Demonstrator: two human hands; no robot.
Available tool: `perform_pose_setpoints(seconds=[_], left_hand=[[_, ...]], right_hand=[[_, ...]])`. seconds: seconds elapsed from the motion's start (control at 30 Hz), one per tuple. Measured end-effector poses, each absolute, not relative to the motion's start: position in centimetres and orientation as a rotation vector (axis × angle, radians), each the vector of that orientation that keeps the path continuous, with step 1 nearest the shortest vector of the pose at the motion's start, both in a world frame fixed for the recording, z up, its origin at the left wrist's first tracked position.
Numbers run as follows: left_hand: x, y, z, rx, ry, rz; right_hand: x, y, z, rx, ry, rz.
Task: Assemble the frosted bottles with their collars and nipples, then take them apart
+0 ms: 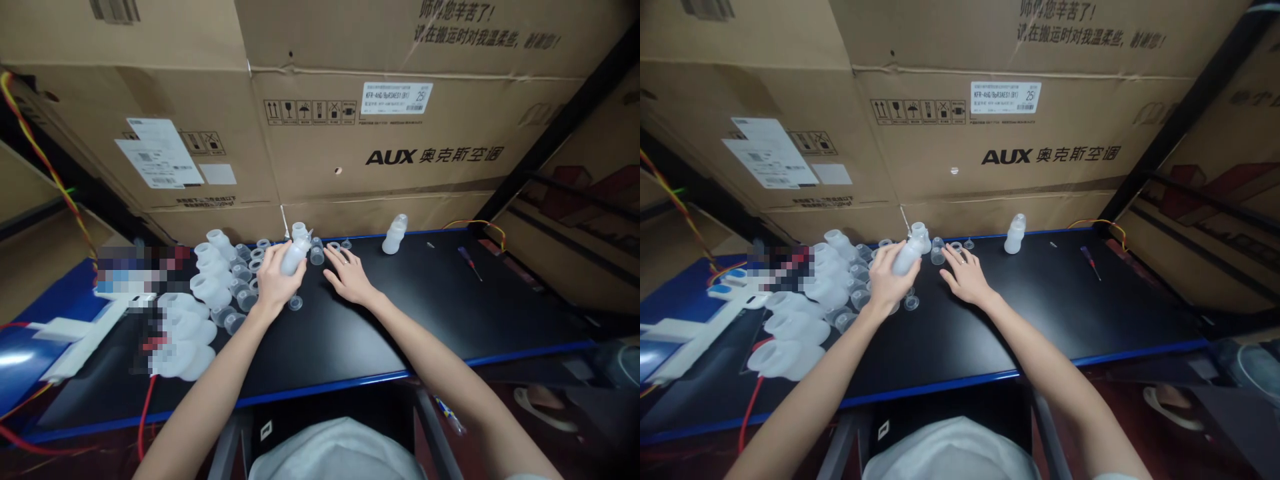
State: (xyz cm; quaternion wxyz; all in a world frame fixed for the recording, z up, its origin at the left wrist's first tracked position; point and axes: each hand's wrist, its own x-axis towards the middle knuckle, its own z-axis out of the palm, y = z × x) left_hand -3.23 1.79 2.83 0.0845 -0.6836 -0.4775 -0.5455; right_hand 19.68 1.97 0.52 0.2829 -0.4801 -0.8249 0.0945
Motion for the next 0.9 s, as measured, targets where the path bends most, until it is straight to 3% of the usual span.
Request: perform_pose_setpoints(seconds=[0.47,0.67,0.9], left_hand=[[-2.7,2.0,1.2,-2.16,-1.398,-1.354],[-2.3,1.9,1.1,-2.179,-1.341,-1.346],[-1.8,0.9,1.5,-2.272,-1.305,-1.341]], right_hand=[[19.8,2.6,0.3,-1.126,-2.265,-0.063],[20.2,2.8,0.4,-1.224,-2.086,0.219],[21.3,3.2,0.9,-1.081,-1.195,0.725]])
